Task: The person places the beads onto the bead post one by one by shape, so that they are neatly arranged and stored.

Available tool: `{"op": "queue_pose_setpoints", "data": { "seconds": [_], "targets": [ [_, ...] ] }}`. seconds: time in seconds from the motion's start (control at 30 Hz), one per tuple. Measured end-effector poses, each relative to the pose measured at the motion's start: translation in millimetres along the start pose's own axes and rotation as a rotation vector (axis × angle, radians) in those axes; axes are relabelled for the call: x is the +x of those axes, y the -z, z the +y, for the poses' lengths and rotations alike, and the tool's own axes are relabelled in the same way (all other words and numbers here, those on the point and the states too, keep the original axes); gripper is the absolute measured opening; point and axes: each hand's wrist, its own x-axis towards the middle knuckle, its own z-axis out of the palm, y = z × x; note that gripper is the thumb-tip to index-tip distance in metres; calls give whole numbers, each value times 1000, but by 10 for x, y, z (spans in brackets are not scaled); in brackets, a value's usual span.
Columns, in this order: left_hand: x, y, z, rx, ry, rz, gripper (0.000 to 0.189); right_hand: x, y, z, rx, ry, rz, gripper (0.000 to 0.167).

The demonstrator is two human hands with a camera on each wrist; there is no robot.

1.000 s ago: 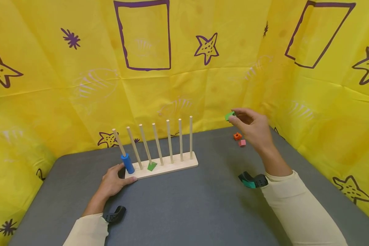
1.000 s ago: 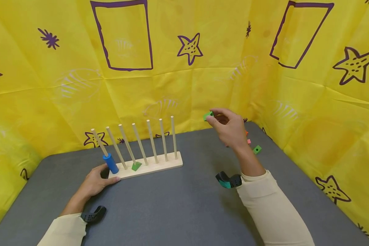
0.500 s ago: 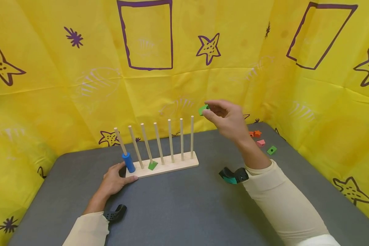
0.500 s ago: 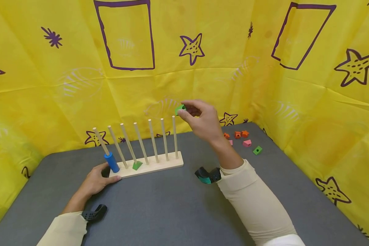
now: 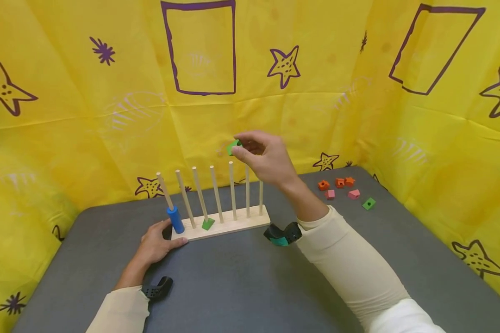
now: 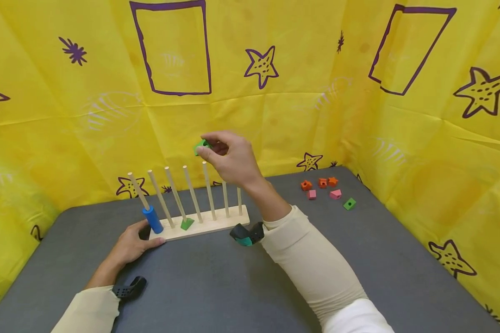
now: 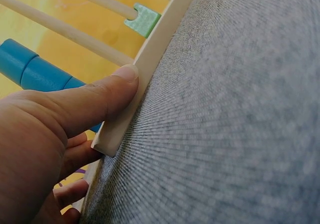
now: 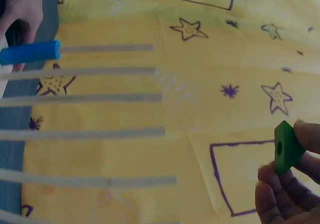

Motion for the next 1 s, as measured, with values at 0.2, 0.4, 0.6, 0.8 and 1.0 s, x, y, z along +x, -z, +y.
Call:
{"op": "queue_pose_setpoints", "data": {
  "seconds": [0.2, 0.4, 0.6, 0.8, 1.0],
  "targets": [
    [4, 15, 3, 4, -28, 11, 90, 78, -265, -1, 19, -45, -37, 30],
    [-5, 13, -3, 10, -36, 17, 90, 155, -502, 24, -16, -84, -55, 31],
    [-2, 12, 20, 11, -35, 22, 89, 212, -662, 87, -51, -122, -55, 31],
    [-6, 11, 30, 22, -43, 25, 86, 235, -802, 180, -94, -159, -73, 32],
    [-7, 13, 33, 22, -43, 28, 86, 226, -929, 253, -110, -174, -60, 32]
  ]
}}
